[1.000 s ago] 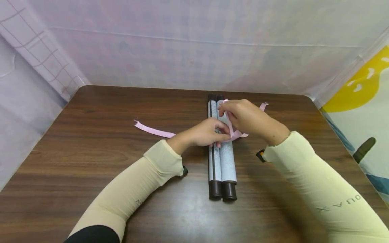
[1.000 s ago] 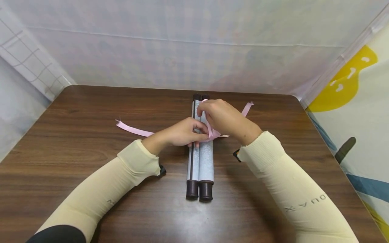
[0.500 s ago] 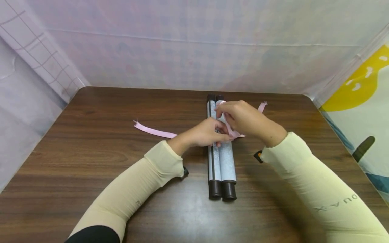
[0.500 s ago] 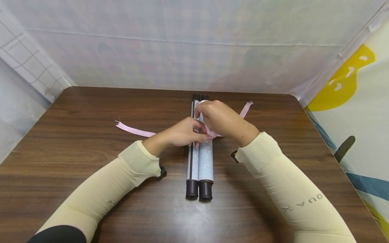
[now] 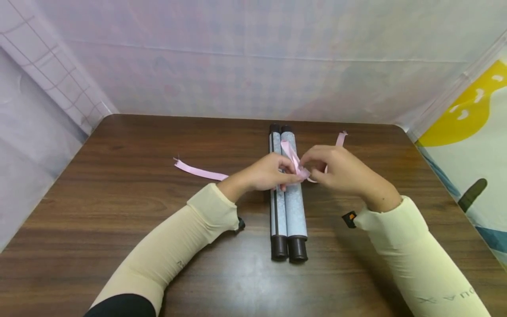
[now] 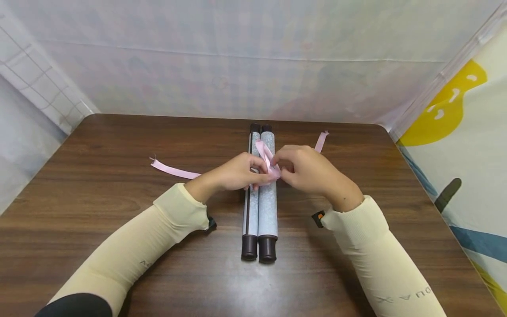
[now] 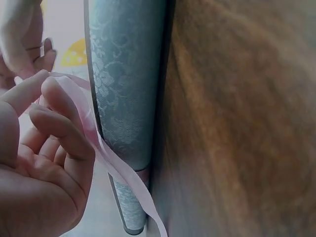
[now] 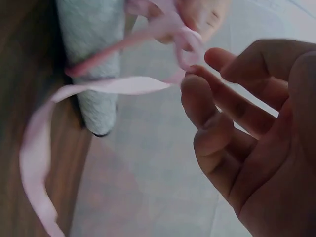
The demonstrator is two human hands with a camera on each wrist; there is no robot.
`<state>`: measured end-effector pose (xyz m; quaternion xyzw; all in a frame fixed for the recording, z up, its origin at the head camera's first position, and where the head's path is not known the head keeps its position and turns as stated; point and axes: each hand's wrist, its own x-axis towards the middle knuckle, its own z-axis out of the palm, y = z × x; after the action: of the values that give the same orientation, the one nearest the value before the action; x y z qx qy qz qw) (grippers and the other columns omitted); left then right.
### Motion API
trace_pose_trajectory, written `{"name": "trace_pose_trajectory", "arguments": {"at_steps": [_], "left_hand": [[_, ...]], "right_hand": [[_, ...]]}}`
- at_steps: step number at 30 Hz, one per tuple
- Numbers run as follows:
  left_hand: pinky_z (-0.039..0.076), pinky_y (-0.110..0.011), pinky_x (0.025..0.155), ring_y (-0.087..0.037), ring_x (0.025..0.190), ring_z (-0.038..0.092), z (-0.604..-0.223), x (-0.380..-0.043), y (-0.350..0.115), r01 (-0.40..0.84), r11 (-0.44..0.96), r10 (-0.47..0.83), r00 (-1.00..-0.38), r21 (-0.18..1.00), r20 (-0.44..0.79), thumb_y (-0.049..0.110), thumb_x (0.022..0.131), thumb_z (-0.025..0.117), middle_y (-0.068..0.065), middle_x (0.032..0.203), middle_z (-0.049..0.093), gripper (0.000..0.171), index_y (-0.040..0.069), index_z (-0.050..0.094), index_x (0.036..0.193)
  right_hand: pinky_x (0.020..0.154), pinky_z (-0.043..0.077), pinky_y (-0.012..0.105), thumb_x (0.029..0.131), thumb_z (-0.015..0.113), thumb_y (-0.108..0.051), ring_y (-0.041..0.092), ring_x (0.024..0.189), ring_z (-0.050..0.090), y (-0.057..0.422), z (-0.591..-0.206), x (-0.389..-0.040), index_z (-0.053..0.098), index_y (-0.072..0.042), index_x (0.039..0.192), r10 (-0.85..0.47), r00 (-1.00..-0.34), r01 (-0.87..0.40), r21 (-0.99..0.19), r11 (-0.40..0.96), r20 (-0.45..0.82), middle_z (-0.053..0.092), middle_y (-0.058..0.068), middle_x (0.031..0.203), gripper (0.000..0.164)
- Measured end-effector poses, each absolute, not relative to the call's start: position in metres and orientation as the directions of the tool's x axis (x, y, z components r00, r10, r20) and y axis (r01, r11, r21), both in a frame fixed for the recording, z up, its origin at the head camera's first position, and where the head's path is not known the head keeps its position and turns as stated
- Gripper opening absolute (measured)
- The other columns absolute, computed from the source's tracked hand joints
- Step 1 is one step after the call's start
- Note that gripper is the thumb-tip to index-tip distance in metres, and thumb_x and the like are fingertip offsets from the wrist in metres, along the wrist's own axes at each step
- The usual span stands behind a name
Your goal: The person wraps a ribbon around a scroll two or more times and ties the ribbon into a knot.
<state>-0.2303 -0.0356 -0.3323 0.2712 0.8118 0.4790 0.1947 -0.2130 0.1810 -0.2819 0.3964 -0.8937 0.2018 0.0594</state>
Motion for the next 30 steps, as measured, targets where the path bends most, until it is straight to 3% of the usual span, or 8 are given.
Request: {"name": "trace_pose_trajectory", "arguments": {"at_steps": [4,8,12,18,25,30], "left_hand": [[0.047,-0.025,0.052,-0.012,0.058,0.056,-0.335,-0.23,-0.036,0.236,0.392,0.627,-0.776,0.889,-0.071,0.035,0.095,0.068,-0.004,0.07,0.064,0.024,0.012,0.07,0.091],[0.046,-0.024,0.052,-0.012,0.059,0.058,-0.336,-0.229,-0.036,0.229,0.388,0.624,-0.778,0.893,-0.072,0.039,0.095,0.068,-0.003,0.075,0.065,0.024,0.016,0.07,0.092],[0.045,-0.023,0.051,-0.012,0.058,0.057,-0.336,-0.23,-0.035,0.251,0.385,0.634,-0.772,0.888,-0.057,0.037,0.096,0.068,-0.003,0.075,0.065,0.023,0.015,0.069,0.092],[0.047,-0.023,0.052,-0.013,0.056,0.058,-0.335,-0.23,-0.035,0.254,0.388,0.633,-0.772,0.886,-0.056,0.029,0.096,0.069,-0.007,0.07,0.066,0.016,0.014,0.067,0.094],[0.05,-0.025,0.054,-0.017,0.063,0.068,-0.331,-0.23,-0.035,0.24,0.344,0.643,-0.764,0.908,-0.042,0.024,0.096,0.068,-0.008,0.099,0.071,0.015,0.01,0.065,0.1],[0.049,-0.025,0.052,-0.016,0.06,0.068,-0.334,-0.231,-0.034,0.211,0.321,0.648,-0.76,0.923,-0.051,0.021,0.096,0.068,-0.009,0.093,0.074,0.015,0.008,0.065,0.103]], "right_hand": [[0.062,0.049,0.027,0.089,0.066,-0.008,0.008,0.066,0.055,0.182,-0.293,-0.211,0.072,-0.011,0.109,-0.675,-0.706,-0.702,-0.339,0.627,0.214,0.072,0.0,0.102,0.021],[0.06,0.048,0.026,0.09,0.07,-0.013,0.007,0.063,0.054,0.183,-0.298,-0.211,0.072,-0.011,0.107,-0.654,-0.726,-0.681,-0.358,0.639,0.212,0.071,-0.001,0.091,0.018],[0.057,0.049,0.024,0.089,0.073,-0.011,0.006,0.063,0.055,0.185,-0.303,-0.213,0.072,-0.011,0.099,-0.665,-0.71,-0.692,-0.408,0.596,0.234,0.067,-0.003,0.08,0.01],[0.06,0.051,0.023,0.09,0.073,-0.01,0.006,0.068,0.058,0.186,-0.305,-0.213,0.07,-0.012,0.091,-0.67,-0.688,-0.711,-0.443,0.545,0.279,0.063,-0.004,0.08,0.004],[0.058,0.05,0.022,0.089,0.073,-0.006,0.007,0.067,0.058,0.182,-0.306,-0.214,0.07,-0.012,0.087,-0.626,-0.691,-0.712,-0.493,0.5,0.362,0.063,-0.004,0.078,0.007],[0.055,0.047,0.021,0.087,0.075,-0.004,0.008,0.064,0.055,0.181,-0.309,-0.213,0.07,-0.014,0.084,-0.589,-0.702,-0.702,-0.528,0.478,0.4,0.061,-0.003,0.074,0.011]]}}
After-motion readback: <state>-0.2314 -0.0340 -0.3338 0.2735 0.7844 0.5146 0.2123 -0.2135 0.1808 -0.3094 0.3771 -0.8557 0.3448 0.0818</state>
